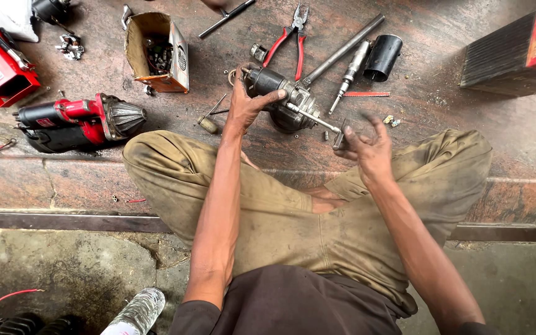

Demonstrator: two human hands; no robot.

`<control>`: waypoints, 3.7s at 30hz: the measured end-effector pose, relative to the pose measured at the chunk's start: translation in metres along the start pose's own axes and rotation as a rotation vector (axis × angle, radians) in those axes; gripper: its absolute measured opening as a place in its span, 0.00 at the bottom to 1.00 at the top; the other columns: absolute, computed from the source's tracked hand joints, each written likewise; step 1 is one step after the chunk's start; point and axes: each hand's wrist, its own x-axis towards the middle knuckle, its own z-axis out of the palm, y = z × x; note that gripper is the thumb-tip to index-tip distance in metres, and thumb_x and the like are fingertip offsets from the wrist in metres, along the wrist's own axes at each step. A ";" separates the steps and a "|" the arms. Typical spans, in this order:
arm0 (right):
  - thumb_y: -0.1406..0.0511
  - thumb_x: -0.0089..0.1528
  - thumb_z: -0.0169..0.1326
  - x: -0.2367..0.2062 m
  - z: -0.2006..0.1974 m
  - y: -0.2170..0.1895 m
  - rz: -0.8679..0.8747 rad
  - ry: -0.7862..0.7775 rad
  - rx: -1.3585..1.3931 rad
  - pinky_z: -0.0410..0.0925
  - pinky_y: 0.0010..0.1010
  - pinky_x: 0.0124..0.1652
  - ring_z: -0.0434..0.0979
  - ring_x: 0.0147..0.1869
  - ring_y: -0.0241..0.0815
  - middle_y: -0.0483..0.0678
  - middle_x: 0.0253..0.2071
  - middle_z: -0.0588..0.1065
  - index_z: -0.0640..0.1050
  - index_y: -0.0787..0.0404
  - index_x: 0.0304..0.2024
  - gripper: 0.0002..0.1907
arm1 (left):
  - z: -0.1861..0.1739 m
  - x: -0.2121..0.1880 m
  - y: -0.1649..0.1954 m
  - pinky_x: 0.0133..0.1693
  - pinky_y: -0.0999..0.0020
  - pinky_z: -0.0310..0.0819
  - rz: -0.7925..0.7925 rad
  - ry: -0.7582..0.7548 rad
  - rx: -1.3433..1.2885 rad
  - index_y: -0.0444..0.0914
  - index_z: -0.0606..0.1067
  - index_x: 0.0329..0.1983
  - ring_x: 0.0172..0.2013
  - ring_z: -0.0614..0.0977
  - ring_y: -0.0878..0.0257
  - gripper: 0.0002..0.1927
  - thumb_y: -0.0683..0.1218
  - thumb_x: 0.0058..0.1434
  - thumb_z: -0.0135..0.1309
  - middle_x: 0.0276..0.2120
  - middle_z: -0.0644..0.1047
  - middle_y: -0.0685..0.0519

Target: The person sits on the workshop floor and disassembles a starter motor, using a wrench to loosen bolts on the housing and pulling off the end cap and internal components by hand. They sort removed bolts into a cardboard box and handle other starter parts on the floor.

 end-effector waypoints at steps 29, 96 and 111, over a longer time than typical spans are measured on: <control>0.72 0.61 0.61 -0.018 -0.003 -0.012 -0.445 -0.199 -0.586 0.78 0.33 0.48 0.83 0.46 0.41 0.53 0.47 0.81 0.79 0.67 0.55 0.18 | 0.001 -0.001 0.000 0.56 0.60 0.78 0.003 -0.006 -0.016 0.39 0.63 0.63 0.51 0.82 0.56 0.49 0.51 0.41 0.78 0.51 0.77 0.46; 0.65 0.57 0.58 0.020 -0.005 0.010 0.036 0.059 -0.145 0.79 0.42 0.38 0.81 0.42 0.46 0.44 0.44 0.78 0.73 0.57 0.60 0.28 | -0.001 0.016 -0.029 0.54 0.60 0.78 0.083 -0.026 -0.093 0.34 0.64 0.62 0.49 0.80 0.59 0.48 0.47 0.40 0.78 0.49 0.77 0.47; 0.61 0.66 0.60 0.059 -0.015 0.050 0.137 -0.089 -0.177 0.76 0.37 0.35 0.80 0.32 0.40 0.52 0.33 0.82 0.82 0.70 0.41 0.15 | -0.008 0.016 -0.023 0.40 0.61 0.84 -0.094 -0.003 -0.091 0.33 0.65 0.58 0.44 0.83 0.55 0.43 0.46 0.40 0.74 0.46 0.78 0.43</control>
